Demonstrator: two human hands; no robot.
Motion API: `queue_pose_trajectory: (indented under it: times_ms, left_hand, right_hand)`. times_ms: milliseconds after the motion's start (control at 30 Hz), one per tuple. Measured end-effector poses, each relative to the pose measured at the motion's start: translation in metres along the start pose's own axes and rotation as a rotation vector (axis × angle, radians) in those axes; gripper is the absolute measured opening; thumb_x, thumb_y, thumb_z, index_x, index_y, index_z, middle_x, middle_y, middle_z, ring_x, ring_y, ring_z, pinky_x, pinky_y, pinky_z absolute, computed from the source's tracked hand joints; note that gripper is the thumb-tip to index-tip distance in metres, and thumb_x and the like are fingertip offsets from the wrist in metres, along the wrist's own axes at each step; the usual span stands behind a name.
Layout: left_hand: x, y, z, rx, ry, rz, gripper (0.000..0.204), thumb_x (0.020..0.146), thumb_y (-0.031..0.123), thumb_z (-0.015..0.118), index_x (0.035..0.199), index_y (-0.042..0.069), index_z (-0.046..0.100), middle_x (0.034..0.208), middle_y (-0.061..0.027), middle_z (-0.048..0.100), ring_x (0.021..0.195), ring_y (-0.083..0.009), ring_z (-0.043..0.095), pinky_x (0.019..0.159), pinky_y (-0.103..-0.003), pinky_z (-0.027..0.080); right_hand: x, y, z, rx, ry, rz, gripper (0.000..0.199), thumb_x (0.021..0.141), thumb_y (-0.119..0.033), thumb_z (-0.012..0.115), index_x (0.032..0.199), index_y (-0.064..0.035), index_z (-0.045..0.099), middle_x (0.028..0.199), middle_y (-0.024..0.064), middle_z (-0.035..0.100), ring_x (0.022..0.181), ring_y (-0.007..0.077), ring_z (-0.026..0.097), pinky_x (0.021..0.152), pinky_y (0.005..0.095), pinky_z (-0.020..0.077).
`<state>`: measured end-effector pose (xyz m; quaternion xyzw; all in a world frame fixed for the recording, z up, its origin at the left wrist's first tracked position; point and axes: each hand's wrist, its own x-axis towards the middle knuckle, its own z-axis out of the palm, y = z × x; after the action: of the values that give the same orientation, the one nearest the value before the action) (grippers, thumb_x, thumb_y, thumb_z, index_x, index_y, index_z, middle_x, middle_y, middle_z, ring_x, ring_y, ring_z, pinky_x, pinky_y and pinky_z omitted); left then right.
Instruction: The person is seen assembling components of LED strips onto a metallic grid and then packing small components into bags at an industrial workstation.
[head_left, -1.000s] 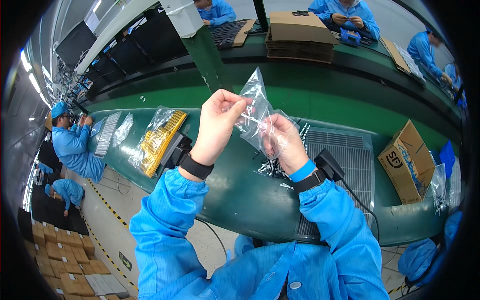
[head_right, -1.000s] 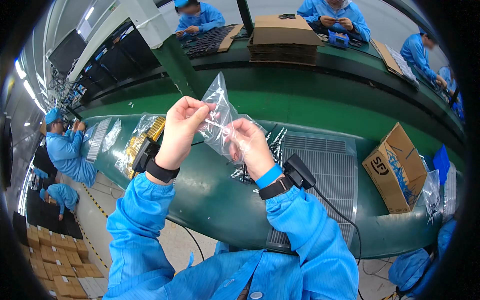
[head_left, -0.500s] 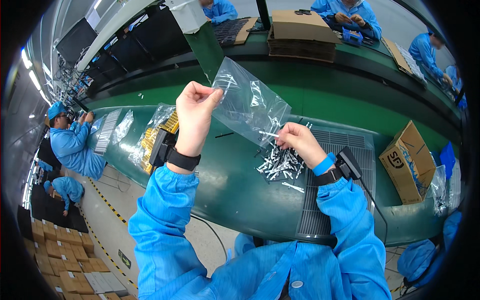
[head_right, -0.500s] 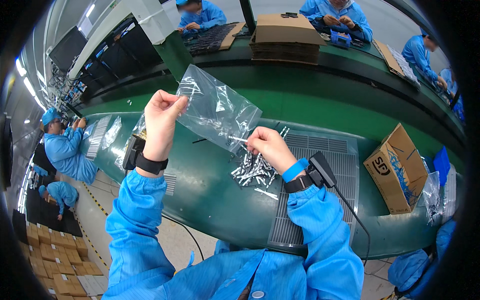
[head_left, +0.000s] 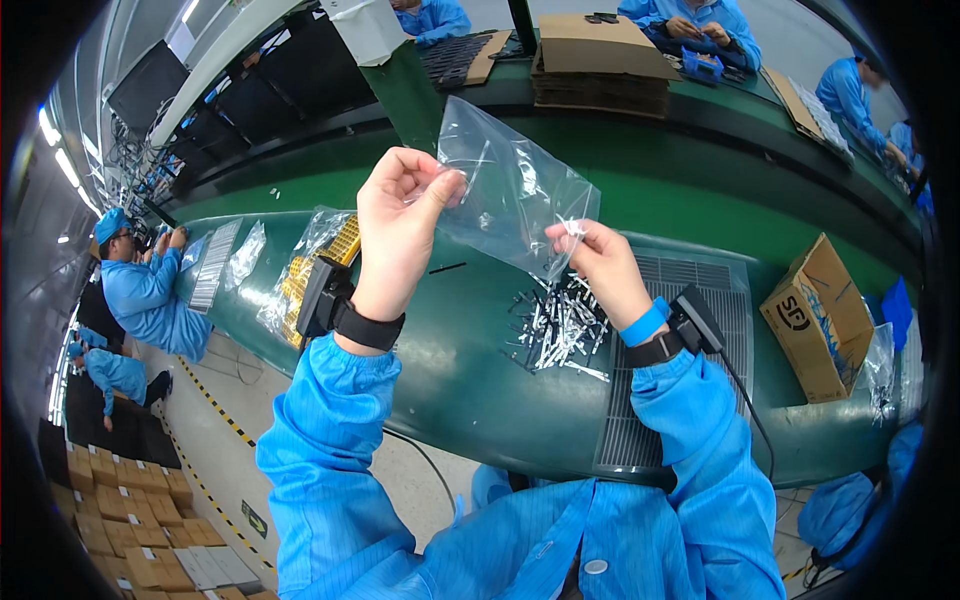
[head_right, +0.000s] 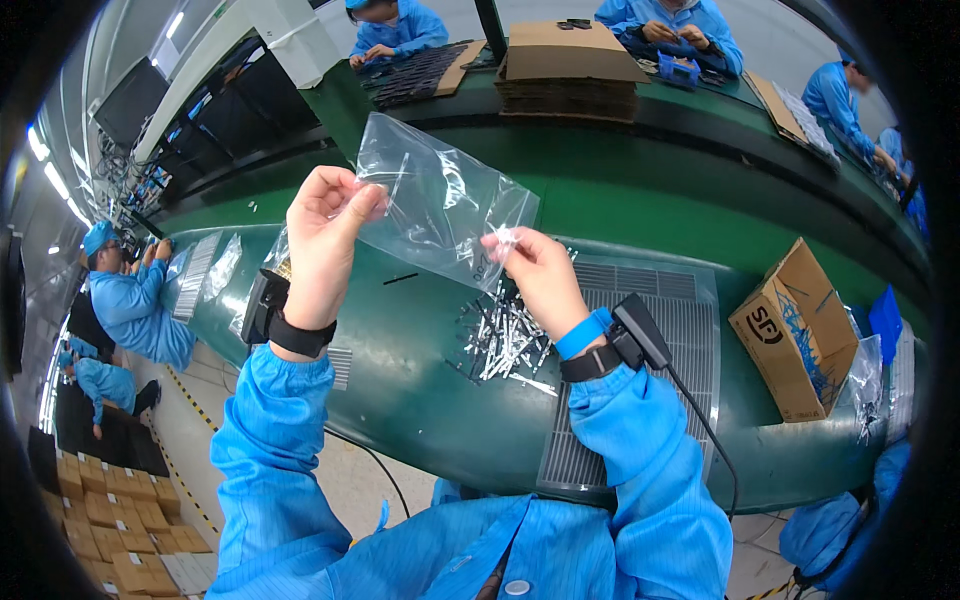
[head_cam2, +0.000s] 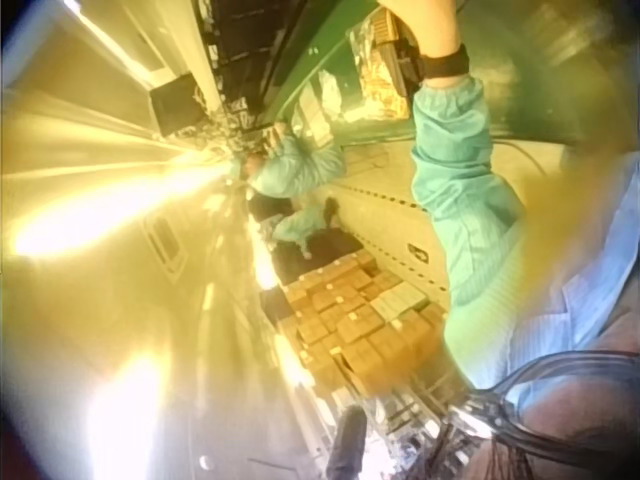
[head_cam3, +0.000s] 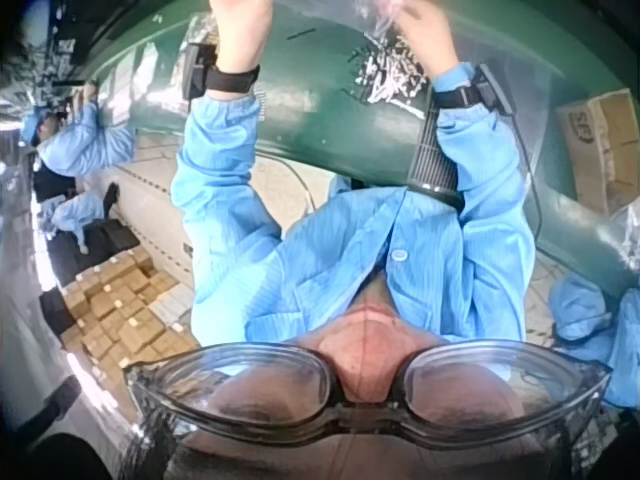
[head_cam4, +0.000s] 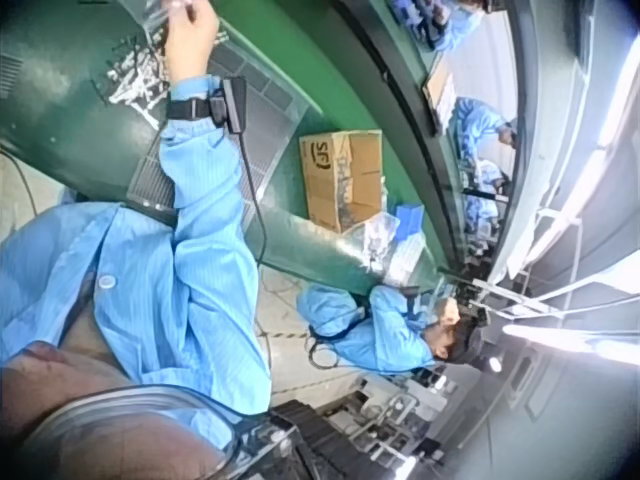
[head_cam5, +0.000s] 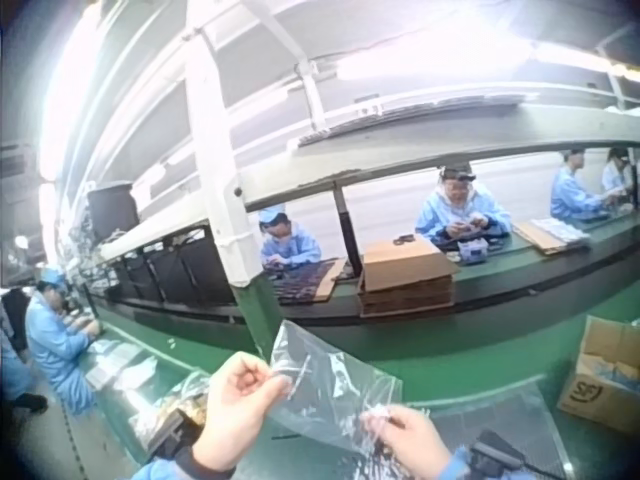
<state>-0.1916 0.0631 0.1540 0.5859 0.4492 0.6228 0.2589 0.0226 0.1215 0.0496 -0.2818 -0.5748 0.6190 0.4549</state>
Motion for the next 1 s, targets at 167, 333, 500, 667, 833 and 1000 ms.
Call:
queue_pose_trajectory:
  times_ms: [167,333,500,667,833,1000]
  left_hand:
    - [0.001,-0.004,0.004,-0.021,-0.034,-0.006,0.014,0.094,0.006,0.063,0.103,0.003,0.053,0.099,-0.0103,0.070,0.088,-0.0116,0.066,0.081,-0.025,0.052]
    - [-0.006,-0.009,0.009,0.030,-0.238,-0.101,0.022,0.089,0.003,0.069,0.107,0.002,0.057,0.099,-0.0052,0.070,0.088,-0.0084,0.064,0.082,-0.023,0.050]
    - [-0.014,-0.005,0.019,-0.098,-0.284,-0.282,0.024,0.085,0.003,0.072,0.108,0.001,0.066,0.092,-0.0009,0.069,0.085,-0.0055,0.063,0.078,-0.021,0.050]
    - [-0.015,-0.004,0.015,0.026,-0.238,-0.297,0.017,0.087,0.004,0.072,0.102,0.002,0.064,0.090,-0.0019,0.069,0.080,-0.0051,0.063,0.071,-0.020,0.051]
    - [-0.015,-0.009,0.010,0.053,-0.218,-0.366,0.013,0.089,0.007,0.070,0.096,0.003,0.060,0.086,-0.0022,0.069,0.077,-0.0052,0.064,0.065,-0.020,0.050]
    - [-0.016,-0.011,0.008,0.068,-0.240,-0.380,0.016,0.090,0.010,0.070,0.091,0.005,0.054,0.082,-0.0019,0.068,0.075,-0.0047,0.063,0.062,-0.020,0.049]
  right_hand:
    - [-0.004,-0.004,-0.008,0.492,-0.078,0.063,0.037,0.095,-0.014,0.061,0.127,0.0036,0.057,0.115,0.0116,0.065,0.102,0.0158,0.063,0.091,0.0268,0.0502]
    - [-0.005,-0.018,-0.015,0.619,-0.431,0.180,0.056,0.095,-0.016,0.062,0.144,0.0006,0.041,0.138,0.0173,0.052,0.106,0.0193,0.064,0.090,0.0303,0.0535]
    - [-0.013,-0.018,-0.008,0.633,-0.440,0.218,0.064,0.093,-0.014,0.065,0.148,-0.0011,0.035,0.141,0.0084,0.051,0.095,0.0172,0.066,0.084,0.0313,0.0552]
    - [-0.012,-0.025,0.001,0.620,-0.486,0.168,0.069,0.090,-0.015,0.068,0.148,0.0001,0.035,0.145,0.0070,0.048,0.093,0.0143,0.064,0.083,0.0312,0.0543]
    - [-0.012,-0.022,0.004,0.626,-0.514,0.196,0.072,0.088,-0.017,0.071,0.148,0.0012,0.035,0.146,0.0049,0.046,0.090,0.0123,0.063,0.085,0.0322,0.0532]
    - [-0.012,-0.023,0.005,0.600,-0.581,0.227,0.063,0.088,-0.016,0.070,0.142,0.0018,0.045,0.152,0.0034,0.038,0.085,0.0098,0.061,0.086,0.0311,0.0524]
